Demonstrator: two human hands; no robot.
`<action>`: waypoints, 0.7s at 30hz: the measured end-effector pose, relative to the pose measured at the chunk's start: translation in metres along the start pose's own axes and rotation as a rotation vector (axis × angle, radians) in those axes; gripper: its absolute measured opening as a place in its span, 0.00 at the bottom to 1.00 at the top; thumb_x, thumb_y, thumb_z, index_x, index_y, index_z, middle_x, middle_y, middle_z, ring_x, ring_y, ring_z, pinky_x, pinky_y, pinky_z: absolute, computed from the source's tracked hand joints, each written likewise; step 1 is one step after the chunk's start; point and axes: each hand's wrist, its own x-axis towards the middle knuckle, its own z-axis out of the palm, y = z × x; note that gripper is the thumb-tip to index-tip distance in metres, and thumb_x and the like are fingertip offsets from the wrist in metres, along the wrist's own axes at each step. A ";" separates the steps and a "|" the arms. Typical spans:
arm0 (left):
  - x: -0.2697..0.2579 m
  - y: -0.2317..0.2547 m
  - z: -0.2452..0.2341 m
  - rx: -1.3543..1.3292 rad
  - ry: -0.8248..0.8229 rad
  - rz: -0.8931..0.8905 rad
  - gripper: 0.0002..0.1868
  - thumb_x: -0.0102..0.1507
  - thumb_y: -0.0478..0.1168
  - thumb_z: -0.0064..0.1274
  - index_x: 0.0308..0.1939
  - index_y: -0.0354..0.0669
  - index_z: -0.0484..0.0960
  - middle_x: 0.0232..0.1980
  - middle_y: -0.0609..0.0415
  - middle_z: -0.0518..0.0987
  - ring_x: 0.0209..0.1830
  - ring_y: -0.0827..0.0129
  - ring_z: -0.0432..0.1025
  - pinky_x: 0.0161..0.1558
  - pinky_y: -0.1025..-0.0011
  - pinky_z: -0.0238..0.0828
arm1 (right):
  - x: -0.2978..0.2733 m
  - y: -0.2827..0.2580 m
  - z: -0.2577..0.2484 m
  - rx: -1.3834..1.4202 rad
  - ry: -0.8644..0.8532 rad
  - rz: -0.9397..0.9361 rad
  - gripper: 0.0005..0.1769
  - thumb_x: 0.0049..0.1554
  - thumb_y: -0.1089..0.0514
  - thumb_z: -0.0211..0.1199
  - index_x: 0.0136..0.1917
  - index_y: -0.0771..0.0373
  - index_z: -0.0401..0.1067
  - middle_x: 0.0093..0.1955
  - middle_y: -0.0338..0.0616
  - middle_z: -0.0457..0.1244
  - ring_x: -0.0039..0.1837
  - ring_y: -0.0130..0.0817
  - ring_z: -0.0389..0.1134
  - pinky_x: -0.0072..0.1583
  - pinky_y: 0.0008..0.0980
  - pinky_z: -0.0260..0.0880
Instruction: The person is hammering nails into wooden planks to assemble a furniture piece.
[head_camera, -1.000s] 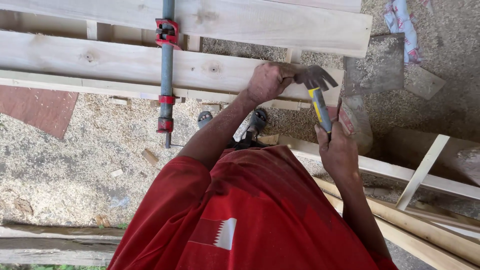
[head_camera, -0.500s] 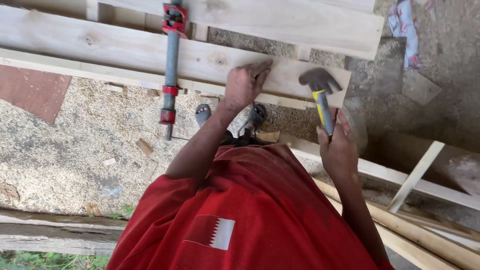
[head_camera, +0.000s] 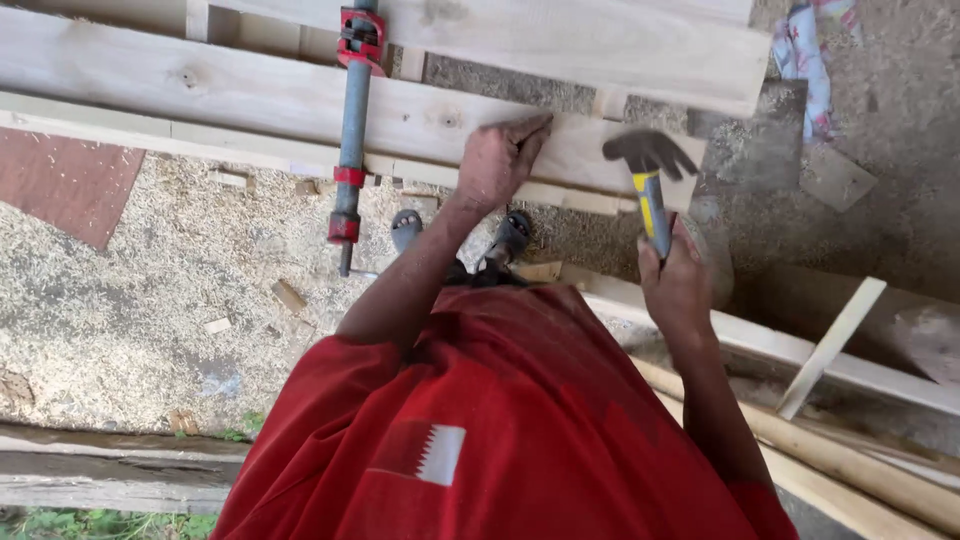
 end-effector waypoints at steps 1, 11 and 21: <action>0.004 -0.005 0.002 -0.001 0.010 0.009 0.11 0.65 0.37 0.59 0.51 0.41 0.87 0.46 0.43 0.86 0.40 0.60 0.84 0.45 0.67 0.83 | 0.003 -0.009 -0.012 -0.004 0.010 -0.008 0.21 0.69 0.46 0.58 0.51 0.69 0.70 0.28 0.46 0.64 0.29 0.37 0.67 0.33 0.39 0.67; 0.009 0.001 0.000 -0.002 0.048 0.005 0.10 0.67 0.38 0.59 0.51 0.42 0.87 0.49 0.47 0.86 0.44 0.63 0.84 0.48 0.69 0.83 | 0.004 0.004 0.023 1.016 0.678 -0.342 0.11 0.72 0.56 0.51 0.56 0.66 0.66 0.33 0.39 0.61 0.32 0.28 0.63 0.36 0.29 0.69; 0.004 0.007 -0.002 0.028 0.028 0.004 0.11 0.66 0.37 0.58 0.51 0.41 0.87 0.46 0.48 0.87 0.38 0.64 0.85 0.44 0.68 0.83 | 0.002 -0.016 0.000 0.981 0.566 -0.147 0.12 0.71 0.55 0.56 0.58 0.68 0.64 0.36 0.46 0.60 0.32 0.31 0.61 0.39 0.36 0.68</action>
